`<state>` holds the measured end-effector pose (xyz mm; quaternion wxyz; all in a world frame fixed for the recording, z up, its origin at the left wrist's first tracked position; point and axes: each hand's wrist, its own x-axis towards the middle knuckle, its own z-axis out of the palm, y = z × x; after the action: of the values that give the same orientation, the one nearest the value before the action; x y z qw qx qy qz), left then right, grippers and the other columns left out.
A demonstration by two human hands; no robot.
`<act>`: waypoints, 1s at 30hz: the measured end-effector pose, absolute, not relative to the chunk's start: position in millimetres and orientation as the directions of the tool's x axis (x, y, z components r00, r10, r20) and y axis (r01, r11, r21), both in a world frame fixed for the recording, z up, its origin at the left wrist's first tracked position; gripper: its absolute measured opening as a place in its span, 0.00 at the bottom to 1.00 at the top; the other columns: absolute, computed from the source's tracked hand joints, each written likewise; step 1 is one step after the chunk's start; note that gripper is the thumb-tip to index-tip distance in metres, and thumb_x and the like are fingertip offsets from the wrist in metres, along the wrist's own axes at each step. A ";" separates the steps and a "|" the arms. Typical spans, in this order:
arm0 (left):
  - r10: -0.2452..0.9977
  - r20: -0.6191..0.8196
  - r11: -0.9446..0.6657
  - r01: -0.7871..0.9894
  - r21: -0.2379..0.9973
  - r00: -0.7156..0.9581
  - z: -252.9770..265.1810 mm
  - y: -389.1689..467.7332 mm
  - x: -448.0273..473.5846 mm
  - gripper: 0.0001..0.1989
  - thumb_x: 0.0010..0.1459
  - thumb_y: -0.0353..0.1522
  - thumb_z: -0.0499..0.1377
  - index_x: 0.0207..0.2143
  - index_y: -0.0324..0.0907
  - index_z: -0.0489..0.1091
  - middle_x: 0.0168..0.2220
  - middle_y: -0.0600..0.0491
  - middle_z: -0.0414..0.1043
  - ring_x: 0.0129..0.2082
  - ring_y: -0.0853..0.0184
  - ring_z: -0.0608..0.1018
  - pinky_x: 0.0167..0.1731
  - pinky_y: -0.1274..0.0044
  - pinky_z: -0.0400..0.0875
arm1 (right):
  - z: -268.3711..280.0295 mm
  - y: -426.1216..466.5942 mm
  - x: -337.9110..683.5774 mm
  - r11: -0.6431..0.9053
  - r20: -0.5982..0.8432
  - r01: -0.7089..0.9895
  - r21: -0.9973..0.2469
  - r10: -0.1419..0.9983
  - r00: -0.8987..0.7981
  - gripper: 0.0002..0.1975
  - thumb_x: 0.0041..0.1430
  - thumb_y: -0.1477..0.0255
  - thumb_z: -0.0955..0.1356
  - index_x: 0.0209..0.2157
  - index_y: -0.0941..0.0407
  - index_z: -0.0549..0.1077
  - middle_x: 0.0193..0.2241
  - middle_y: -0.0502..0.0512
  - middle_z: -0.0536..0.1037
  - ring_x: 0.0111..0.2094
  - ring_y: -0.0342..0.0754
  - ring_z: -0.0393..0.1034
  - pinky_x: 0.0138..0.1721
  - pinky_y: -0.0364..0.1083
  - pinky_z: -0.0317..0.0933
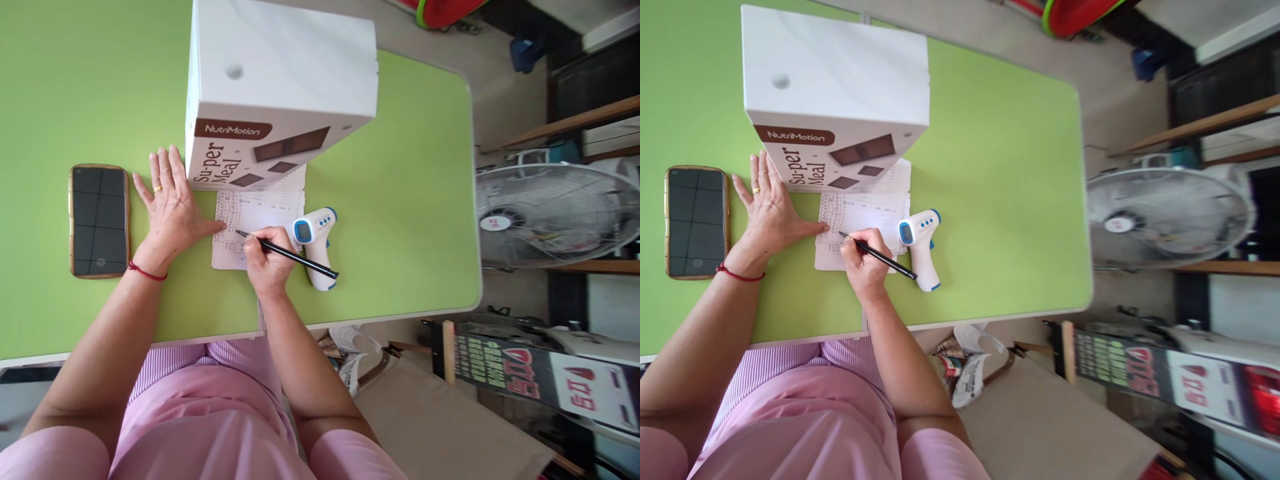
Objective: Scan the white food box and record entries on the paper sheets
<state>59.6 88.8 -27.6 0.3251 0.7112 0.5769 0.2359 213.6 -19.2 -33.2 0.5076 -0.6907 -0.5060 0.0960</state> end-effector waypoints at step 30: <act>0.967 0.164 -0.236 0.446 0.863 0.194 -32.6 116.8 59.8 0.61 0.47 0.57 0.71 0.74 0.48 0.46 0.76 0.43 0.45 0.78 0.49 0.42 0.76 0.58 0.40 | -31.1 -32.5 266.0 0.042 0.393 0.955 -0.295 0.916 0.081 0.21 0.70 0.76 0.58 0.55 0.52 0.77 0.43 0.61 0.76 0.45 0.53 0.71 0.49 0.54 0.67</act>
<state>59.8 116.8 -32.6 0.3467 0.6906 0.5117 0.3755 266.0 -32.5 -31.1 0.2508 -0.6909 -0.6769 -0.0384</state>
